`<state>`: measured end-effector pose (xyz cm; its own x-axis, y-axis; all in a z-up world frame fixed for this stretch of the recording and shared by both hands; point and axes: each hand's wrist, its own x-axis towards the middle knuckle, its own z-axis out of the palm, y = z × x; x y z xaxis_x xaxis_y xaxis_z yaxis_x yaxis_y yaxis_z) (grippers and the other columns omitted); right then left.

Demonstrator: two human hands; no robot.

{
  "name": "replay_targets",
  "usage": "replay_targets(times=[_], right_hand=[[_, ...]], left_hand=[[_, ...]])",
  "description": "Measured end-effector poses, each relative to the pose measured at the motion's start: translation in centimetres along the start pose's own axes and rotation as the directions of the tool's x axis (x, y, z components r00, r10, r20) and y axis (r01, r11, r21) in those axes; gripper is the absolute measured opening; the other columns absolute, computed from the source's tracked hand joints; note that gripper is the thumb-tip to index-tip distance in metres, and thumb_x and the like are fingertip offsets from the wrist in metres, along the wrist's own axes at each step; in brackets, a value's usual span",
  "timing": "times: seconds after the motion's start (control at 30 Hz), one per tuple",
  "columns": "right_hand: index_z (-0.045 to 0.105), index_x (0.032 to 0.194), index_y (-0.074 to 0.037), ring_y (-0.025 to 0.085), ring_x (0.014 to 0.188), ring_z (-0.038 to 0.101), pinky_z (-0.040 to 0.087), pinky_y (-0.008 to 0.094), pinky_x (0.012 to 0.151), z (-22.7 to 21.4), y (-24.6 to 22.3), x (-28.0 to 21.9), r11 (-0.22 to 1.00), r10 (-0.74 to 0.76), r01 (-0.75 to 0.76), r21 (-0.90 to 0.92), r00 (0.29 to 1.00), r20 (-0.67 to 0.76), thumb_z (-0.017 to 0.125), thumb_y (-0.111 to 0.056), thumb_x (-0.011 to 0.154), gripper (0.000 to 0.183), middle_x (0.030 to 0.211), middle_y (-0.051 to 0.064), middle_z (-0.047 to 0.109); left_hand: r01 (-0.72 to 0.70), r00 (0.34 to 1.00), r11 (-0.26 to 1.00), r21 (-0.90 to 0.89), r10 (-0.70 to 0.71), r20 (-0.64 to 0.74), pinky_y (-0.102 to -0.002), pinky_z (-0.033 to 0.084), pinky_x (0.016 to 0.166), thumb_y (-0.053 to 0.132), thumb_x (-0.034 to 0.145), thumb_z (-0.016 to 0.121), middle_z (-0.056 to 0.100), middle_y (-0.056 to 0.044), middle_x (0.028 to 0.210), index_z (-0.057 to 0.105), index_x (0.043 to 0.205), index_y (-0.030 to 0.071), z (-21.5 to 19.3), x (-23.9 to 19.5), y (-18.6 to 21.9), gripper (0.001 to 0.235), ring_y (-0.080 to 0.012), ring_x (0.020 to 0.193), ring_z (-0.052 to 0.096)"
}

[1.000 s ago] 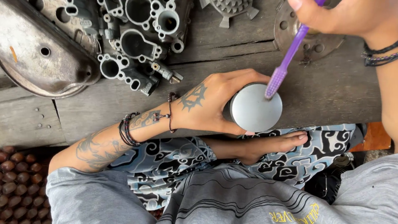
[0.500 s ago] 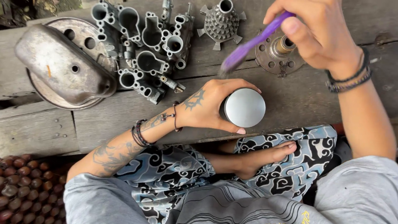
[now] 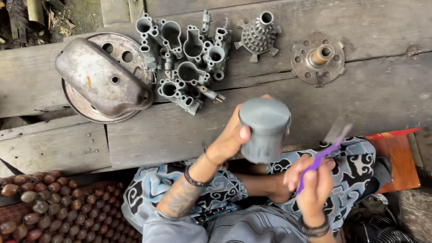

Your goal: Cleaning a motorcycle piston using a toothbrush

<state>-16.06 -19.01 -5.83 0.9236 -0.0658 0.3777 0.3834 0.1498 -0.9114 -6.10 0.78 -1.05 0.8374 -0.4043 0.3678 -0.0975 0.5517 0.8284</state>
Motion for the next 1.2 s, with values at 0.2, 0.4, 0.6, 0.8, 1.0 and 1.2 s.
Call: replay_targets(times=[0.2,0.4,0.6,0.8,1.0,1.2], right_hand=[[0.051,0.107,-0.006,0.013,0.049,0.051,0.044,0.023,0.046,4.3,0.6,-5.2,0.976,0.096,-0.123,0.178,0.984,0.151,0.048,-0.028,0.108,0.023,0.068,0.009,0.061],[0.053,0.105,-0.003,0.013,0.048,0.054,0.043,0.021,0.045,7.3,-0.2,-4.7,0.934,0.169,-0.256,0.249,0.932,0.322,0.05,-0.016,0.102,0.014,0.066,0.011,0.067],[0.051,0.101,-0.004,0.013,0.047,0.058,0.043,0.02,0.044,8.1,1.2,-6.3,0.89,0.371,-0.437,0.132,0.861,0.347,0.051,-0.02,0.103,0.016,0.066,0.011,0.071],[0.053,0.096,0.0,0.008,0.036,0.057,0.048,0.018,0.039,7.6,2.3,-4.1,0.978,0.123,-0.152,0.141,0.972,0.198,0.045,-0.02,0.107,0.024,0.058,0.015,0.072],[0.055,0.092,0.0,0.008,0.034,0.056,0.049,0.018,0.039,7.5,3.0,-5.2,0.988,0.12,-0.137,0.076,0.974,0.193,0.043,-0.02,0.107,0.028,0.054,0.013,0.071],[0.062,0.087,0.001,0.011,0.035,0.057,0.048,0.02,0.038,7.8,4.5,-8.4,0.974,0.2,-0.218,0.069,0.958,0.207,0.047,-0.02,0.104,0.031,0.051,0.014,0.071]], left_hand=[[0.046,0.999,0.984,-0.17,-0.045,0.011,-0.033,0.056,0.088,0.074,0.082,0.072,0.069,-0.011,0.106,0.06,0.125,-0.001,-0.7,-1.8,1.4,0.087,-0.0194,0.096,0.068],[0.089,0.994,0.949,-0.302,-0.103,-0.032,-0.033,0.055,0.087,0.064,0.084,0.074,0.07,-0.017,0.102,0.052,0.143,0.0,-0.7,-1.9,3.0,0.09,-0.0216,0.095,0.067],[0.089,0.992,0.895,-0.438,-0.121,-0.044,-0.036,0.056,0.09,0.056,0.089,0.069,0.069,-0.019,0.105,0.053,0.143,-0.002,-1.9,-1.4,0.0,0.081,-0.0237,0.098,0.067],[-0.104,0.99,0.969,-0.223,0.081,-0.112,-0.035,0.055,0.092,0.058,0.098,0.054,0.066,-0.022,0.113,0.054,0.139,-0.006,-1.3,-1.4,-2.3,0.076,-0.0215,0.104,0.067],[-0.123,0.99,0.95,-0.286,0.099,-0.098,-0.038,0.058,0.089,0.056,0.099,0.053,0.064,-0.025,0.112,0.051,0.141,-0.007,-1.9,-1.2,-2.9,0.076,-0.024,0.099,0.069],[-0.071,0.997,0.935,-0.348,0.054,-0.058,-0.034,0.06,0.086,0.063,0.099,0.05,0.067,-0.022,0.102,0.046,0.144,-0.006,-2.4,-1.0,-2.8,0.083,-0.0207,0.096,0.071]])
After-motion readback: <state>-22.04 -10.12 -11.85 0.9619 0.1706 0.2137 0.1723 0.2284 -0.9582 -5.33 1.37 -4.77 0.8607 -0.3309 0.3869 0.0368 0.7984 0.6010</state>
